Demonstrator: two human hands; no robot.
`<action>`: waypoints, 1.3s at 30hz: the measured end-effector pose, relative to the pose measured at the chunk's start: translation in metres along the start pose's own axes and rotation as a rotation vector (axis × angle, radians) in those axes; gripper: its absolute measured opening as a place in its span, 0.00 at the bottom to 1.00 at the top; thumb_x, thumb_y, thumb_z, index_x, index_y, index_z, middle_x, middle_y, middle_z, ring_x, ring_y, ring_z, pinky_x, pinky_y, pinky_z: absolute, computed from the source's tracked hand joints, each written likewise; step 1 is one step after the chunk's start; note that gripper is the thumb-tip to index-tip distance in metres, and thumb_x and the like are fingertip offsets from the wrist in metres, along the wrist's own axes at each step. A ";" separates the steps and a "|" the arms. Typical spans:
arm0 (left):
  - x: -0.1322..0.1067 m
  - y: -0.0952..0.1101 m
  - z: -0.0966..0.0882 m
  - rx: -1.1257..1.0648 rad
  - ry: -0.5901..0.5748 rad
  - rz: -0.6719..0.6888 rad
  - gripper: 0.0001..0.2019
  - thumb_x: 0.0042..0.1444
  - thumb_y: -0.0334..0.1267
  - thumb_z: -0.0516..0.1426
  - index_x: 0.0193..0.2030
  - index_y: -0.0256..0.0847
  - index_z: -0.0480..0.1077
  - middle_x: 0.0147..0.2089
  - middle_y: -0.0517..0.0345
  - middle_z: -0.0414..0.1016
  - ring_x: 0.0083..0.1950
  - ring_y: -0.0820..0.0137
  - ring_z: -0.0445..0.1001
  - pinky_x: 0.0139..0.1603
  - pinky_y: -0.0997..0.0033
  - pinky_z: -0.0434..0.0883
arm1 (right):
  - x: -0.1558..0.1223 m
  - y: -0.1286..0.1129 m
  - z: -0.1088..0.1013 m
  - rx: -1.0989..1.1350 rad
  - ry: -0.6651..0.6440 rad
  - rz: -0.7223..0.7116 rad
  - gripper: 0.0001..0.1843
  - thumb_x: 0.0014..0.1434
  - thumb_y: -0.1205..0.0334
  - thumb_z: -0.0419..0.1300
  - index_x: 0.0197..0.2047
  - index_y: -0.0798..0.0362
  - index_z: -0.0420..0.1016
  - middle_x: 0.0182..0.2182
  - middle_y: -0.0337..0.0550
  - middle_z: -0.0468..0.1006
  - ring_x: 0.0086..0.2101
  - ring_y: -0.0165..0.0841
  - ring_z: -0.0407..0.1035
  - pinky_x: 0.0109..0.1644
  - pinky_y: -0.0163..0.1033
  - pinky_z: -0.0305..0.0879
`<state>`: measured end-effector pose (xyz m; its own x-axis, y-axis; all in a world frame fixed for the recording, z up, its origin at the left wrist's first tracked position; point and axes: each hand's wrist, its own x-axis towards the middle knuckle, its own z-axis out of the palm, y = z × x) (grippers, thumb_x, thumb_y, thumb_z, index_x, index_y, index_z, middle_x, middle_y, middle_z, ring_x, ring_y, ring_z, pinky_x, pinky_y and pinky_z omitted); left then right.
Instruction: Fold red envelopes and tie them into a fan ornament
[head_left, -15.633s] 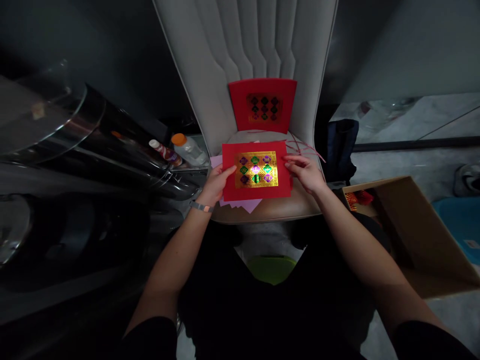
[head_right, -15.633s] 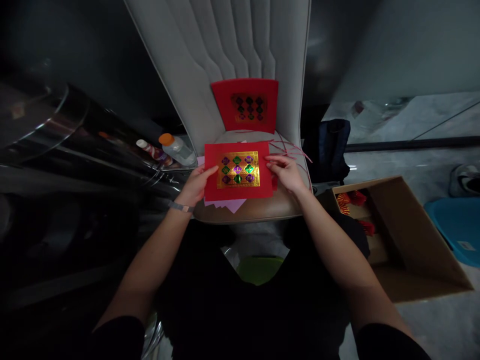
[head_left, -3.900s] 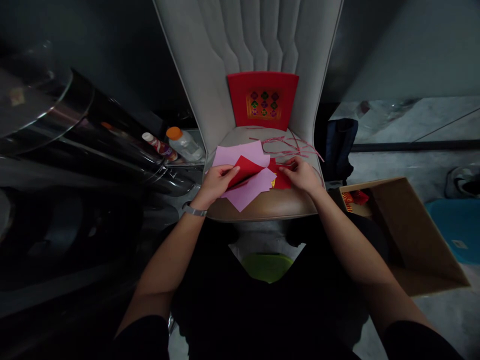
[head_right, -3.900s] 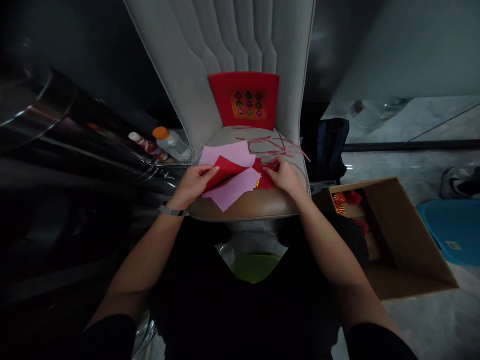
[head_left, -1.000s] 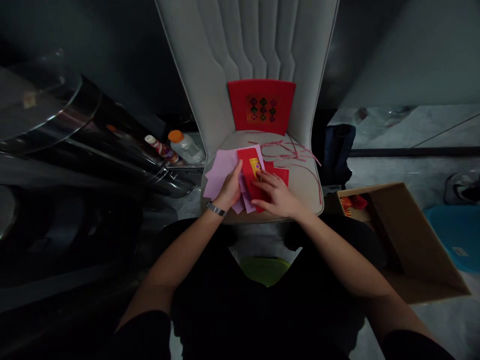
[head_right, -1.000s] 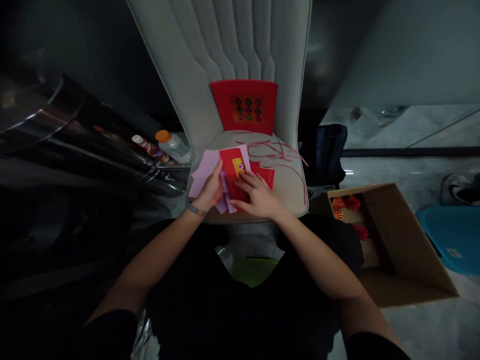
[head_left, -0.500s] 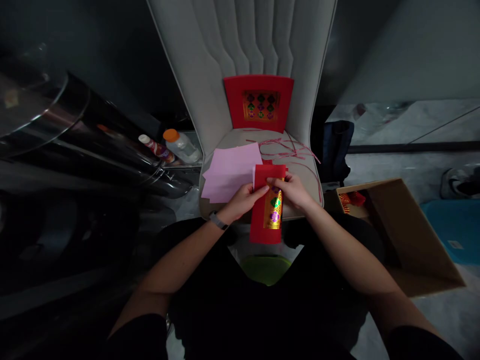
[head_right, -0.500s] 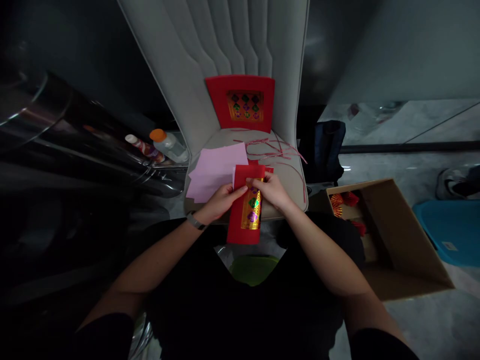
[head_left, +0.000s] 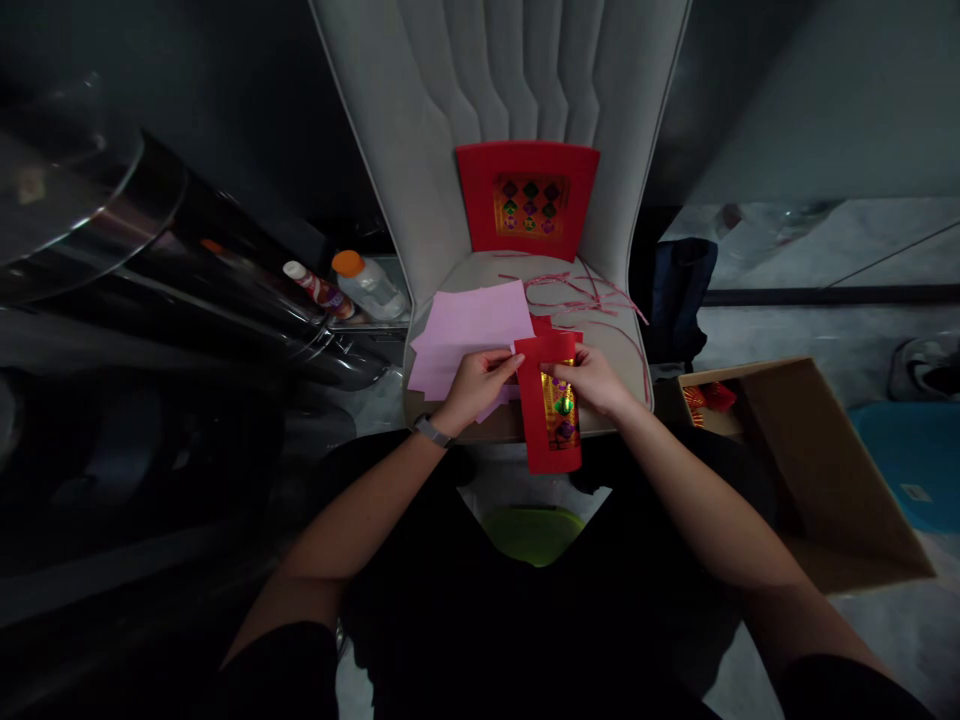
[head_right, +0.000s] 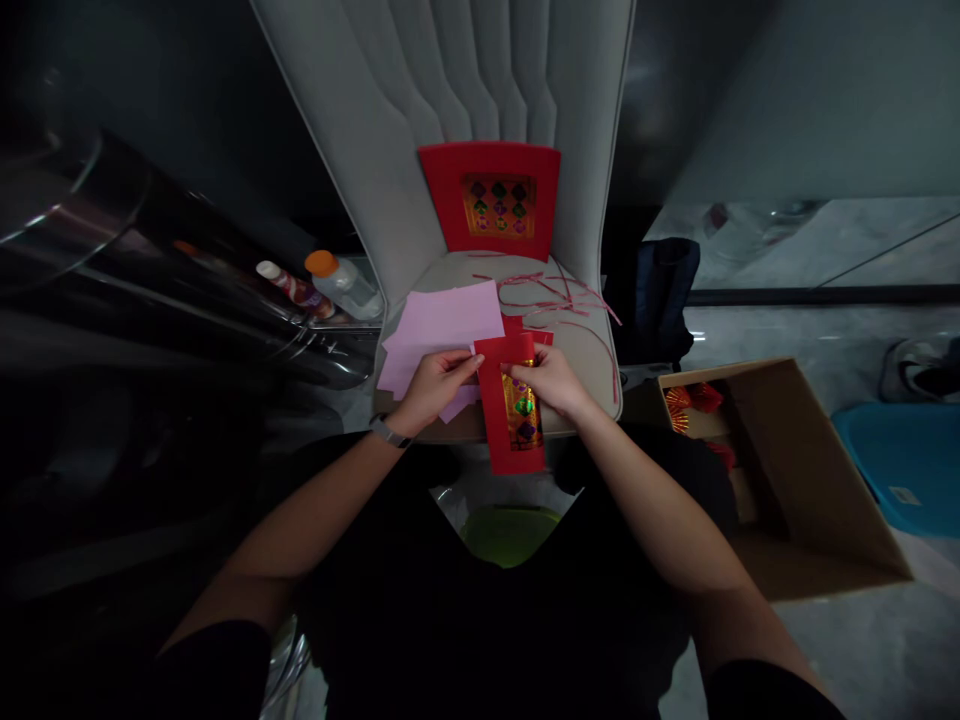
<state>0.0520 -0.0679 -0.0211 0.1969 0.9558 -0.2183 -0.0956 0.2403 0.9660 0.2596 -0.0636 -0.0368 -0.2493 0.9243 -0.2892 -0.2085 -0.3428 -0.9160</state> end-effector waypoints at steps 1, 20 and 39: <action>0.000 0.000 0.000 -0.013 -0.009 -0.010 0.18 0.54 0.52 0.70 0.41 0.38 0.84 0.42 0.52 0.84 0.43 0.63 0.79 0.50 0.64 0.75 | 0.001 0.001 -0.001 -0.007 -0.006 -0.003 0.21 0.44 0.54 0.78 0.41 0.53 0.82 0.37 0.41 0.87 0.34 0.36 0.80 0.43 0.41 0.75; 0.002 -0.002 -0.004 -0.075 -0.031 -0.042 0.15 0.57 0.48 0.69 0.43 0.38 0.84 0.42 0.53 0.84 0.43 0.62 0.81 0.53 0.61 0.77 | -0.003 -0.009 0.003 -0.117 0.010 -0.082 0.19 0.43 0.56 0.76 0.38 0.52 0.81 0.33 0.39 0.85 0.31 0.35 0.76 0.40 0.41 0.74; 0.000 0.008 -0.004 -0.129 -0.048 -0.136 0.20 0.50 0.49 0.74 0.43 0.36 0.84 0.42 0.49 0.85 0.43 0.55 0.84 0.56 0.50 0.77 | 0.000 -0.004 0.000 -0.111 -0.017 -0.066 0.20 0.44 0.55 0.77 0.40 0.52 0.81 0.34 0.39 0.85 0.32 0.36 0.77 0.40 0.41 0.74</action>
<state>0.0471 -0.0652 -0.0135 0.2627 0.9047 -0.3355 -0.1883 0.3891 0.9017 0.2601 -0.0626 -0.0328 -0.2546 0.9408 -0.2237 -0.1188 -0.2600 -0.9583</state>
